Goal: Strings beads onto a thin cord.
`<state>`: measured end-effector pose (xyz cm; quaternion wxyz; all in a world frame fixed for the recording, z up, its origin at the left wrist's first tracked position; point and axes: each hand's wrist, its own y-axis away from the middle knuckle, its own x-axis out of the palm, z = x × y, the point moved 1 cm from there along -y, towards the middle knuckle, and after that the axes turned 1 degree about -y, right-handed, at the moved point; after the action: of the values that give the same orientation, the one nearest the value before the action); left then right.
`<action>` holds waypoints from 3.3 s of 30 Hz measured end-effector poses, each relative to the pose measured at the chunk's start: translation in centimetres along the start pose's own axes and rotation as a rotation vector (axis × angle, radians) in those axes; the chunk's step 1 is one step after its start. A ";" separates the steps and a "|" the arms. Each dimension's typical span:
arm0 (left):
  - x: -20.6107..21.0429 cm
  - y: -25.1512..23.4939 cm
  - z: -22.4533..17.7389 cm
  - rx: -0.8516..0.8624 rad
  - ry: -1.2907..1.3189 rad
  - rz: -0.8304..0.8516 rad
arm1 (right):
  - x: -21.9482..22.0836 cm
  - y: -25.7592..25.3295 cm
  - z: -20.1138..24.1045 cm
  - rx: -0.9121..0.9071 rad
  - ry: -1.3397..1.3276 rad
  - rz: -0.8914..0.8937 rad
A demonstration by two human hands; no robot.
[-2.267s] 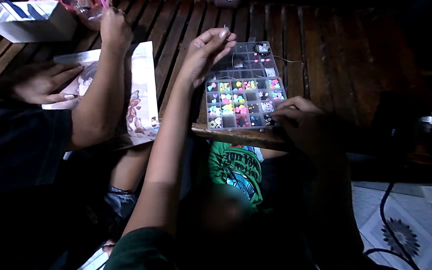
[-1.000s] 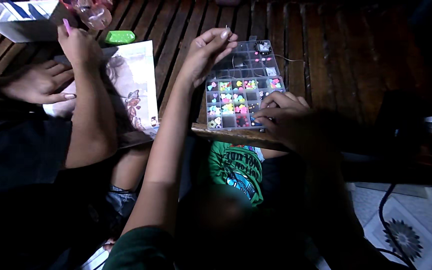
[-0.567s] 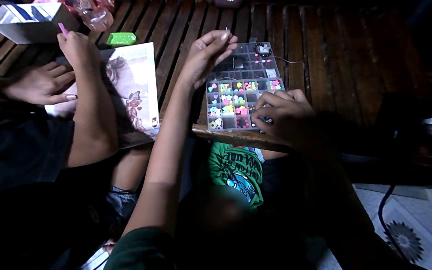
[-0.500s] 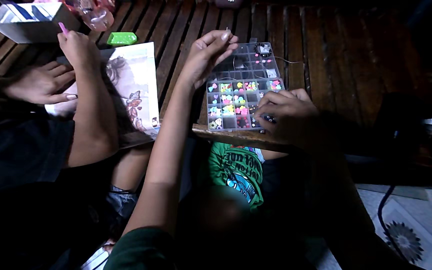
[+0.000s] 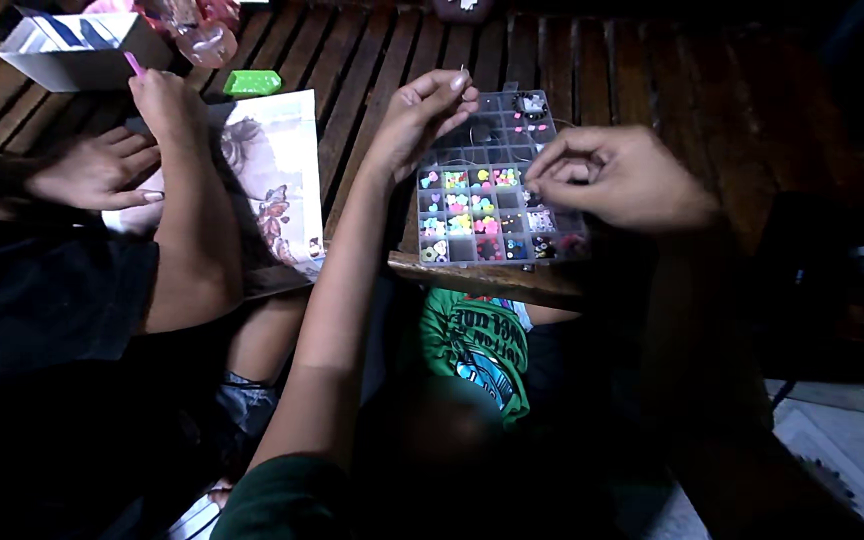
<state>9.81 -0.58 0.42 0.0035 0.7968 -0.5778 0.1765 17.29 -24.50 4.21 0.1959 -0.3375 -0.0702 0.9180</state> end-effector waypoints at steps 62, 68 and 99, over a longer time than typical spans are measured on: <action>0.3 -0.2 1.3 -0.020 -0.202 0.137 | 2.4 -8.4 -5.4 0.385 -0.819 -0.117; 0.3 -0.2 1.3 -0.016 -0.202 0.144 | 2.4 -8.4 -5.4 0.386 -0.823 -0.111; 0.3 -0.2 1.4 -0.016 -0.164 0.105 | 1.6 -8.1 -4.9 0.244 -0.623 -0.086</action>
<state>10.48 -1.08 -0.72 -0.0467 0.7772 -0.6186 0.1059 21.86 -16.49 1.70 0.2423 -0.0116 -0.0306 0.9696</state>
